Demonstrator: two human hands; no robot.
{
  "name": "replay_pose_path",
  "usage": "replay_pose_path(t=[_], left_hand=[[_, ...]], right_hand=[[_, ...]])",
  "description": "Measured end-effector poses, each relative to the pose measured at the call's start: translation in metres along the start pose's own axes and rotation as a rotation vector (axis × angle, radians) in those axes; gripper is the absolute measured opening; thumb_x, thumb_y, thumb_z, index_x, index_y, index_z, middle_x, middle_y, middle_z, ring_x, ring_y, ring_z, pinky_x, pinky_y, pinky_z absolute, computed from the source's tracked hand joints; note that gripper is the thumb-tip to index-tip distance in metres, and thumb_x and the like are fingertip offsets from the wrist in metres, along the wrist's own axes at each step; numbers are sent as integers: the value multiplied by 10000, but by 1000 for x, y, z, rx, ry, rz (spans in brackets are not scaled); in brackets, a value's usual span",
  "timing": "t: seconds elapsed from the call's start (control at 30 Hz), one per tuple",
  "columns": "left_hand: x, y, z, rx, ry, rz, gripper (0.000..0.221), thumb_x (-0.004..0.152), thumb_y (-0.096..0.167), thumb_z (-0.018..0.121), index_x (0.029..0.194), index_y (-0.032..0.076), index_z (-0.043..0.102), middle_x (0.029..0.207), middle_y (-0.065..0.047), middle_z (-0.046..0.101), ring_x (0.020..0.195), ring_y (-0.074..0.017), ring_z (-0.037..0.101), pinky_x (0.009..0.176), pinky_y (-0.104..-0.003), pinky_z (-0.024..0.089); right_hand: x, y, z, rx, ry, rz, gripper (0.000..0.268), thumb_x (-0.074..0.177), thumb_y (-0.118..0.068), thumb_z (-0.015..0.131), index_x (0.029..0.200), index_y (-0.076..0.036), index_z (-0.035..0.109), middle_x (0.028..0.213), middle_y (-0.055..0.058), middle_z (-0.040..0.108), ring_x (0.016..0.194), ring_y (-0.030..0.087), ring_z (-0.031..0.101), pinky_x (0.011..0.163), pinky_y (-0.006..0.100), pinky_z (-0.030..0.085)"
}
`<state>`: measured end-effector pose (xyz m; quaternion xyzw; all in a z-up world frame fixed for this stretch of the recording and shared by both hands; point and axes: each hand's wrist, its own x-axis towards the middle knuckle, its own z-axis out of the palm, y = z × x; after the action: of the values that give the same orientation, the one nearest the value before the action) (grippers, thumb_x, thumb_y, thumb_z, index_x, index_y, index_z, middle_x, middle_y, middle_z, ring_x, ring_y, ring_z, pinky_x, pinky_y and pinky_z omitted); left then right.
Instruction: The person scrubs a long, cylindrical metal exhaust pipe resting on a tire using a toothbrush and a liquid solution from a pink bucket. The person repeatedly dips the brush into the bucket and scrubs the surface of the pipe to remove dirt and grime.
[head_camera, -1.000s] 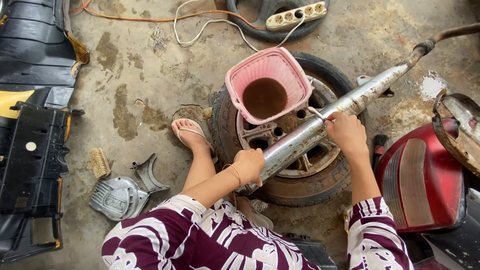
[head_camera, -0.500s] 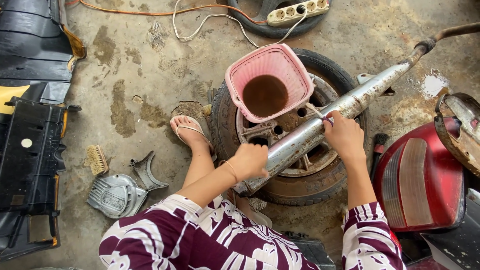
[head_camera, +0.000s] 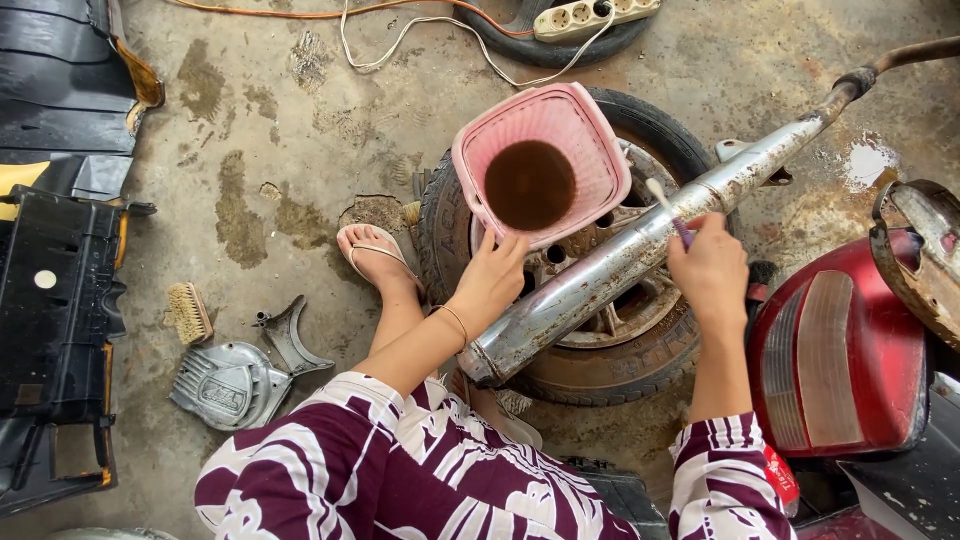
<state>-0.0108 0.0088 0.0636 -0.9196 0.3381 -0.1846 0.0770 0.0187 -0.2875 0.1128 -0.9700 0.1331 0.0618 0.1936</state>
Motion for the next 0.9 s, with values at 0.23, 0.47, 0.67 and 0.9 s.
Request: replay_pose_path(t=[0.23, 0.47, 0.67, 0.9], left_hand=[[-3, 31, 15, -19, -131, 33, 254, 883, 183, 599, 1016, 28, 750, 1176, -127, 571, 1083, -293, 531, 1013, -547, 385], [-8, 32, 23, -114, -137, 24, 220, 847, 151, 605, 948, 30, 760, 1191, -179, 584, 1016, -328, 535, 958, -614, 398], [-14, 19, 11, -158, -125, 12, 202, 846, 128, 633, 949, 32, 777, 1294, -204, 609, 1101, -353, 545, 964, -619, 397], [-7, 14, -1, -174, -177, -10, 74, 832, 83, 663, 853, 47, 724, 1016, -172, 601, 923, -317, 544, 767, -491, 430]], right_hand=[[-39, -80, -48, 167, 52, -102, 231, 1033, -41, 548, 1213, 87, 617, 865, 258, 673, 797, 390, 668, 796, 512, 527], [33, -81, 88, -436, 279, -652, 124, 882, -246, 662, 904, -175, 761, 833, 35, 666, 807, 250, 688, 668, 403, 584], [54, -79, 120, -576, 161, -709, 179, 837, -161, 605, 797, -114, 773, 750, 72, 643, 715, 302, 683, 595, 452, 558], [-47, -107, -52, -300, -153, -404, 298, 999, -320, 584, 1116, -119, 770, 994, 148, 711, 885, 424, 719, 817, 545, 564]])
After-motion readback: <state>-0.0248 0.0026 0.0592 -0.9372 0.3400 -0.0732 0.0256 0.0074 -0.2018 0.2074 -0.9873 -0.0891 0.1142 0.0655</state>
